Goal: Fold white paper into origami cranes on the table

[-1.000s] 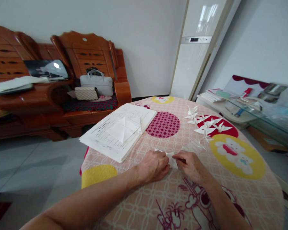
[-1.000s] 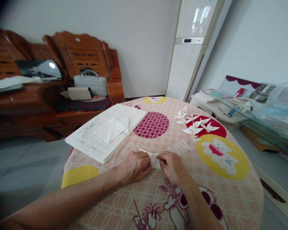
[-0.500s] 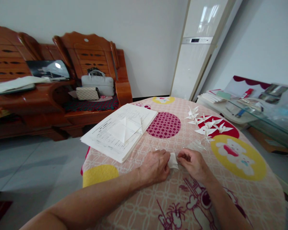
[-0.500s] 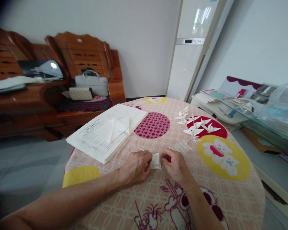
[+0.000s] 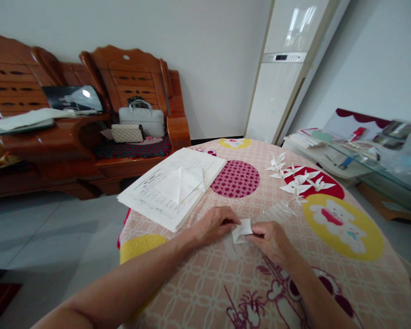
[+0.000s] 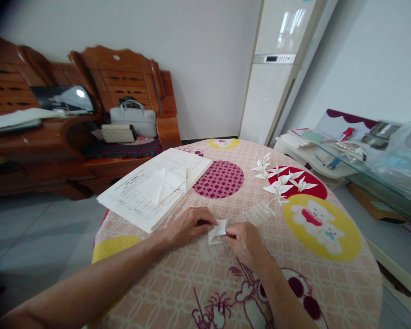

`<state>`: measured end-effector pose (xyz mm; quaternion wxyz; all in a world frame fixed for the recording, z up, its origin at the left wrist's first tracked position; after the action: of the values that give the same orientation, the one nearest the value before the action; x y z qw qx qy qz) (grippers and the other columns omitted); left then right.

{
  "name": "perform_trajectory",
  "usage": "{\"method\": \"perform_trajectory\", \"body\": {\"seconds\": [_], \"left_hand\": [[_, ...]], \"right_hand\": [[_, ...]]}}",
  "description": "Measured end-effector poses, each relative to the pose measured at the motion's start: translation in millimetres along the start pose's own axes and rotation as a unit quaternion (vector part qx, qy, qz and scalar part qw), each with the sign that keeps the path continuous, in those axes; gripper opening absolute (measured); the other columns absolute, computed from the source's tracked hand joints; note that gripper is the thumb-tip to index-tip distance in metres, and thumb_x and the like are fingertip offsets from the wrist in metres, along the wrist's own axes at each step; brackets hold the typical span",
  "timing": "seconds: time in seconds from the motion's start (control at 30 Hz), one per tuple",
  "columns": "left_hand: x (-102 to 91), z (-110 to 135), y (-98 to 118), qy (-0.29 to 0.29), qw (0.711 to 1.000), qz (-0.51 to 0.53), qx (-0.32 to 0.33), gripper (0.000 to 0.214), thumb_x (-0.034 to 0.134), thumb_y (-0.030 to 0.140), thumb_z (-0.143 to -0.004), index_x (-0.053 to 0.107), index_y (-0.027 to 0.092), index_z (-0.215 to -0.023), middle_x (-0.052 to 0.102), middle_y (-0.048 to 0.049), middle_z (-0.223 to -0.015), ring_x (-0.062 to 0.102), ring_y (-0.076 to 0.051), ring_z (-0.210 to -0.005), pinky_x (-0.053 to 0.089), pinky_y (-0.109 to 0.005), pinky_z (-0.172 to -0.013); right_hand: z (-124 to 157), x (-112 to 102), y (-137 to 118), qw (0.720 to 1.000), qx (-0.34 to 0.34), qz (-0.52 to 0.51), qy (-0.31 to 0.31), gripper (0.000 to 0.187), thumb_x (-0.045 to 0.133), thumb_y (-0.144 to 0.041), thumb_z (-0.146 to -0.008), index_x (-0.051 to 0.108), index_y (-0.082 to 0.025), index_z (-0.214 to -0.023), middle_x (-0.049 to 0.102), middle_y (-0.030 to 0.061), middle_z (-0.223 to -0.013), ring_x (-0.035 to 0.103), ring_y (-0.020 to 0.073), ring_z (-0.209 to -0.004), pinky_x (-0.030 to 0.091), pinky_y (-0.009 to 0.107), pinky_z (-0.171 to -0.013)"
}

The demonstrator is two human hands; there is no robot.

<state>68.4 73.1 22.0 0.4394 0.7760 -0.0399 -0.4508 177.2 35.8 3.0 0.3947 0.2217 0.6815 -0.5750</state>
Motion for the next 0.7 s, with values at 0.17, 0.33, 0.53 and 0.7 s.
{"method": "perform_trajectory", "body": {"seconds": [0.17,0.33,0.53,0.7], "left_hand": [[3.5,-3,-7,-0.017,1.0,0.022,0.01,0.022,0.058,0.015,-0.082,0.073,0.018,-0.097,0.068,-0.0053,-0.093,0.061,-0.015,-0.088,0.046,-0.024,-0.08],[5.0,-5,-18,-0.003,0.999,0.04,-0.028,0.023,0.062,0.016,-0.077,0.073,0.015,-0.097,0.067,-0.0048,-0.089,0.06,-0.013,-0.077,0.046,-0.022,-0.07],[6.2,-8,-25,-0.004,0.996,0.067,-0.063,0.022,0.064,0.014,-0.072,0.074,0.014,-0.092,0.067,-0.0029,-0.081,0.059,-0.011,-0.071,0.045,-0.02,-0.065],[6.5,-7,-24,-0.02,0.994,0.081,-0.07,0.027,0.061,0.012,-0.071,0.073,0.014,-0.095,0.068,-0.0027,-0.083,0.06,-0.011,-0.071,0.045,-0.02,-0.065]], "right_hand": [[5,0,-15,0.998,-0.051,0.032,-0.035,0.025,0.055,-0.033,-0.087,0.076,-0.023,-0.079,0.068,-0.0002,-0.064,0.053,0.0132,-0.056,0.03,0.024,-0.054],[8,5,-24,0.993,-0.075,0.062,-0.067,0.032,0.049,-0.034,-0.091,0.073,-0.021,-0.075,0.063,-0.0018,-0.059,0.049,0.0112,-0.054,0.027,0.023,-0.054],[7,5,-25,0.993,-0.083,0.069,-0.057,0.031,0.05,-0.033,-0.091,0.068,-0.019,-0.07,0.057,-0.0037,-0.057,0.048,0.0102,-0.055,0.024,0.024,-0.054],[8,7,-27,0.99,-0.088,0.094,-0.057,0.034,0.051,-0.033,-0.091,0.065,-0.019,-0.063,0.056,-0.0024,-0.054,0.046,0.0102,-0.051,0.022,0.026,-0.053]]}}
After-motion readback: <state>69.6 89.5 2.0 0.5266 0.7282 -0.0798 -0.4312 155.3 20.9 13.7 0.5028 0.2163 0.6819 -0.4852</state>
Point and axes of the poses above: each hand's wrist, its own z-axis away from the middle knuckle, its own x-axis out of the palm, y = z × x, the point moved 10 cm from there along -z, towards the middle knuckle
